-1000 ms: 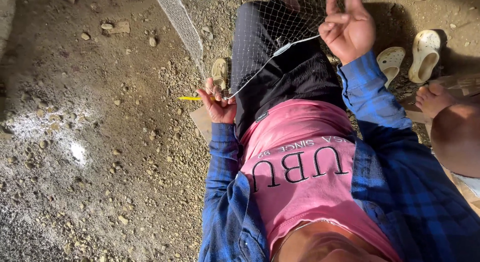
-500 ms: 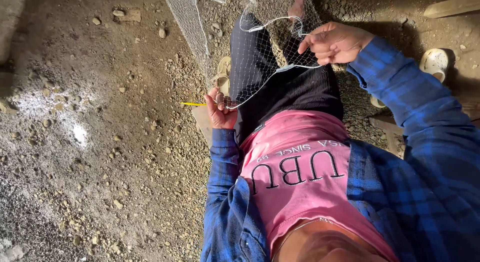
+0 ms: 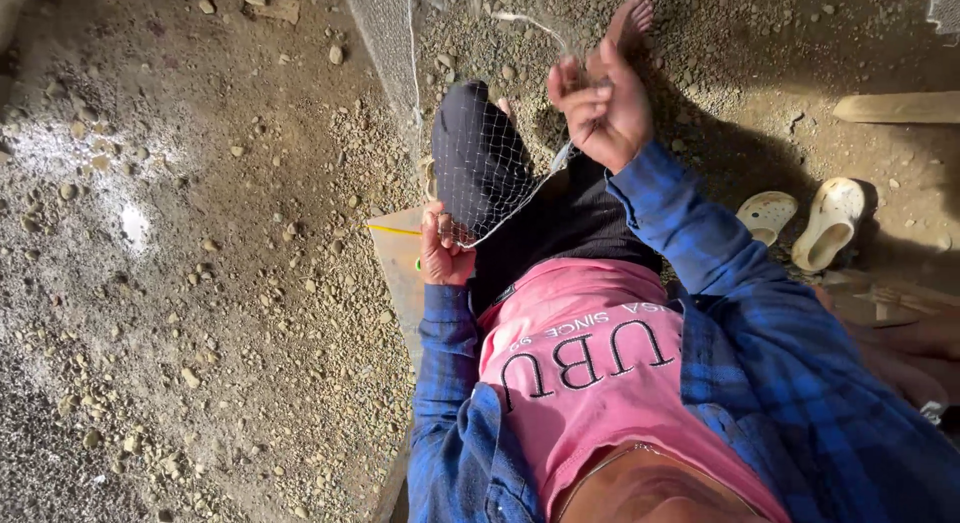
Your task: Repairing a fishing net by threading a yellow shuttle through the mesh to tie knots and using scissors to trim thread.
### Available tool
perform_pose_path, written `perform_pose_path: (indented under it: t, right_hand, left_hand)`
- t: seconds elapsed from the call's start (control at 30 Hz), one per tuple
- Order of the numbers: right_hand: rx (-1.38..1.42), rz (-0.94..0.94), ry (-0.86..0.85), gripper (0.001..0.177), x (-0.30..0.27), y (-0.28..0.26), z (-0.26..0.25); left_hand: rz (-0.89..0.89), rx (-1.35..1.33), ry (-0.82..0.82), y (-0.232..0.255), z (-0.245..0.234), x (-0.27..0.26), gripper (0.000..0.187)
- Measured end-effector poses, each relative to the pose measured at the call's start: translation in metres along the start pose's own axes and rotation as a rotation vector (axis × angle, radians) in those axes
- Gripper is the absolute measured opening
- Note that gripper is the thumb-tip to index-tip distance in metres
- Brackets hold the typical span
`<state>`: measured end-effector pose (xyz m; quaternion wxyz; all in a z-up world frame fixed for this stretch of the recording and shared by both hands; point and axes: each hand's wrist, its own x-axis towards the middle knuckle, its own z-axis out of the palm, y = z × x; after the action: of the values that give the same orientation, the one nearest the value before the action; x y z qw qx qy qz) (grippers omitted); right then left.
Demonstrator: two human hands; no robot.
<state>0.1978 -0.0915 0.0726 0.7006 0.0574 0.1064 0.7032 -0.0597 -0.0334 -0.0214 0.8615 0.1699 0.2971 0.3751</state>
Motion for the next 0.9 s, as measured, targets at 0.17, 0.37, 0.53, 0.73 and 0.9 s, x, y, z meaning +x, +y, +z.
perform_pose_path:
  t: [0.17,0.37,0.53,0.73,0.9]
  right_hand:
    - [-0.531,0.226,-0.165,0.055,-0.005,0.006,0.018]
    - [-1.135,-0.506,0.124,0.007,-0.019,0.015,0.04]
    - [-1.209,-0.861,0.166,0.004,-0.016,0.028,0.043]
    - [-1.142,-0.879,0.045,0.01,-0.012,0.045,0.057]
    - [-1.169,-0.854,0.13,0.012,-0.008,0.052,0.055]
  left_hand:
    - [0.013,-0.027,-0.027,-0.008,0.002,0.002,0.014]
    - [-0.031,-0.049,-0.154,0.002,0.001,0.015,0.012]
    - [-0.081,-0.057,-0.173,0.004,-0.003,0.024,0.012]
    - [-0.108,0.007,-0.103,0.002,0.0,0.031,0.01]
    - [-0.126,-0.063,-0.041,0.003,0.001,0.035,0.011]
